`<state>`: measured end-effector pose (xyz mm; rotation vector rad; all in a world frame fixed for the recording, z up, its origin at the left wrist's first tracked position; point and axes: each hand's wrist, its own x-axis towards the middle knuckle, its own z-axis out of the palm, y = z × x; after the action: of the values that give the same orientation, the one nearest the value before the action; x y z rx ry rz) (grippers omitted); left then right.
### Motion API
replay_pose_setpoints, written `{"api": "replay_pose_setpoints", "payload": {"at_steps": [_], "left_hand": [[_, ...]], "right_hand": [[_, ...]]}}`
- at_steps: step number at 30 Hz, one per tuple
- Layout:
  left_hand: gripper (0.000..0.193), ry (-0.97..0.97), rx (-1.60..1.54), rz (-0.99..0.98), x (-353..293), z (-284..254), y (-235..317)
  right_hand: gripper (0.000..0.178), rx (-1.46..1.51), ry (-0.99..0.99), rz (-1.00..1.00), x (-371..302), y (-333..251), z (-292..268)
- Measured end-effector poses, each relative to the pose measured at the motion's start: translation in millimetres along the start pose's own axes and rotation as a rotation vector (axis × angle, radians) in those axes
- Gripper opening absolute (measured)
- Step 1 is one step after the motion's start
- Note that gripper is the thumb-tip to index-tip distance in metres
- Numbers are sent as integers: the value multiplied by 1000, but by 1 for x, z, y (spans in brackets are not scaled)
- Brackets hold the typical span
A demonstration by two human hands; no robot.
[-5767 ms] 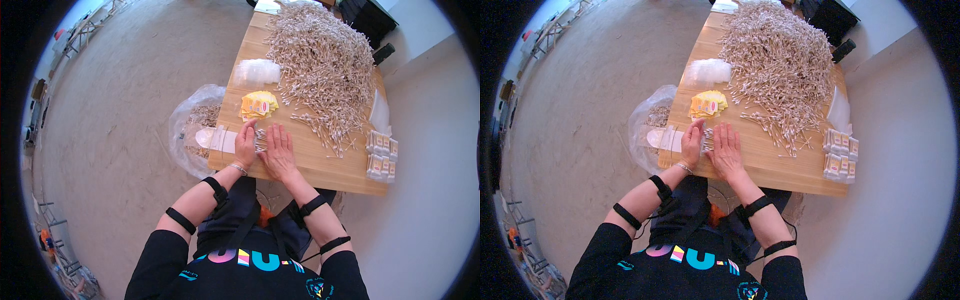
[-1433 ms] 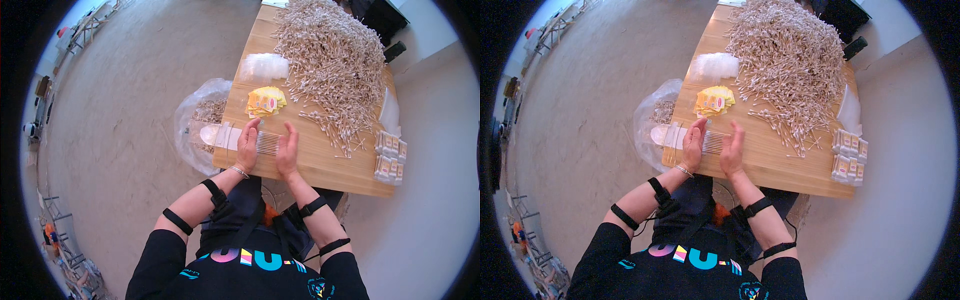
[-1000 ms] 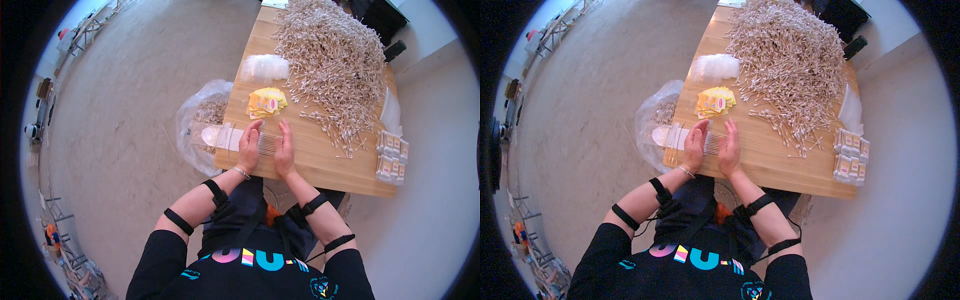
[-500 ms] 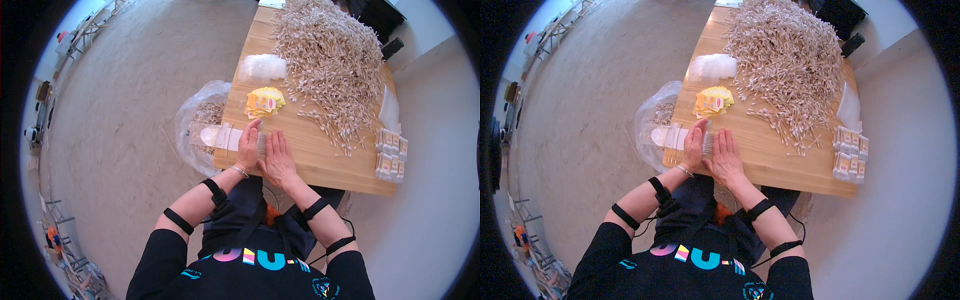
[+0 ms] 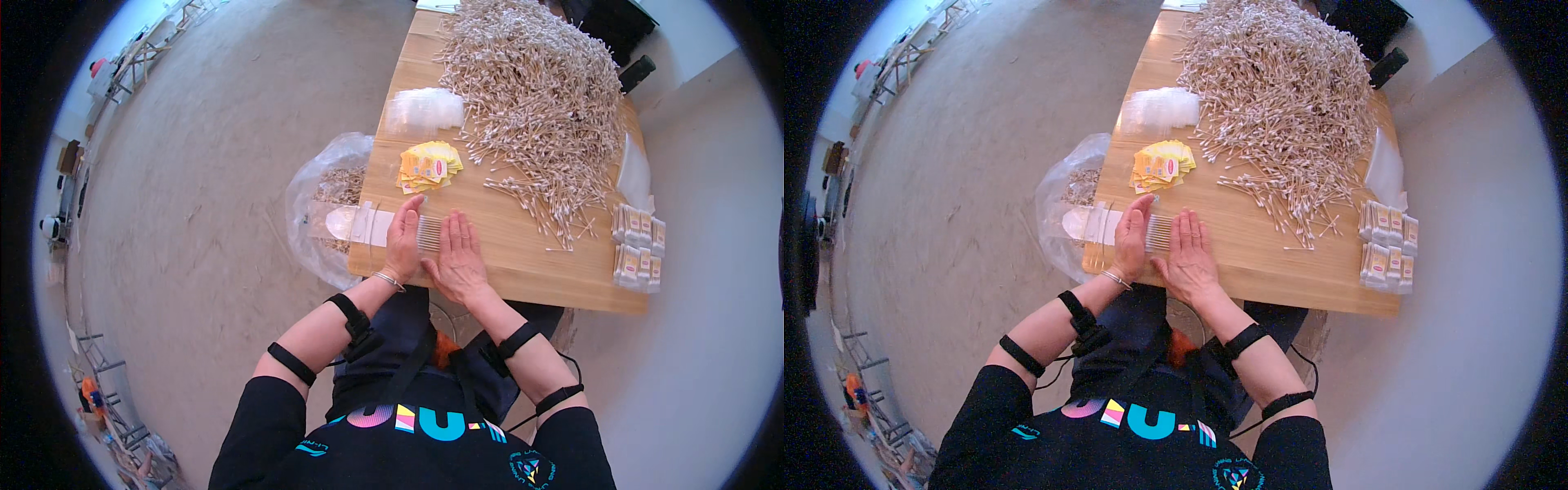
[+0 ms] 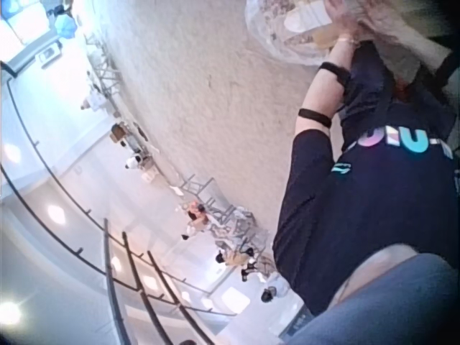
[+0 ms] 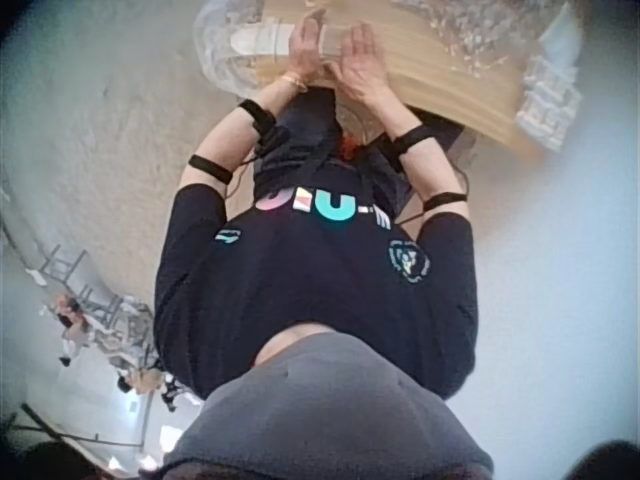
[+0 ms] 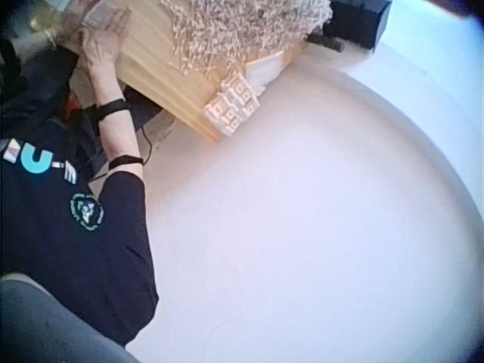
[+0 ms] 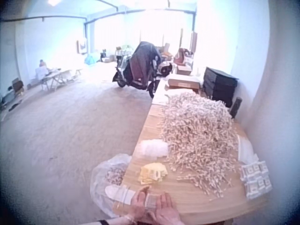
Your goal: The person gathers cotton swabs into a bundle, aligns them on a paper card, and slides them into a plastic bag. They then set the package aside and begin gathering more swabs for the next bundle.
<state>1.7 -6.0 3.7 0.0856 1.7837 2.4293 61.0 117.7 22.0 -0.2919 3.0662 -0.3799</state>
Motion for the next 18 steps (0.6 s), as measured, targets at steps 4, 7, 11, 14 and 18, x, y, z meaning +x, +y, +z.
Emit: {"api": "replay_pose_setpoints", "payload": {"at_steps": [4, 7, 11, 14, 18], "left_hand": [[45, -38, 25, 13, 1, -3, -4], [45, -6, 19, 28, -1, -3, -5], [43, -16, 39, 40, -3, -4, 3], [40, -68, 314, 67, -15, -17, 14], [45, -377, 988, 329, -40, -32, 40]], "right_hand": [[89, -2, -1, -24, -2, 1, 1], [89, 30, -6, -8, -2, -3, -2], [91, 36, -6, -8, -1, -4, -4], [92, 55, -16, 2, -1, -4, -4], [93, -6, 32, -10, -2, 0, -1]]}}
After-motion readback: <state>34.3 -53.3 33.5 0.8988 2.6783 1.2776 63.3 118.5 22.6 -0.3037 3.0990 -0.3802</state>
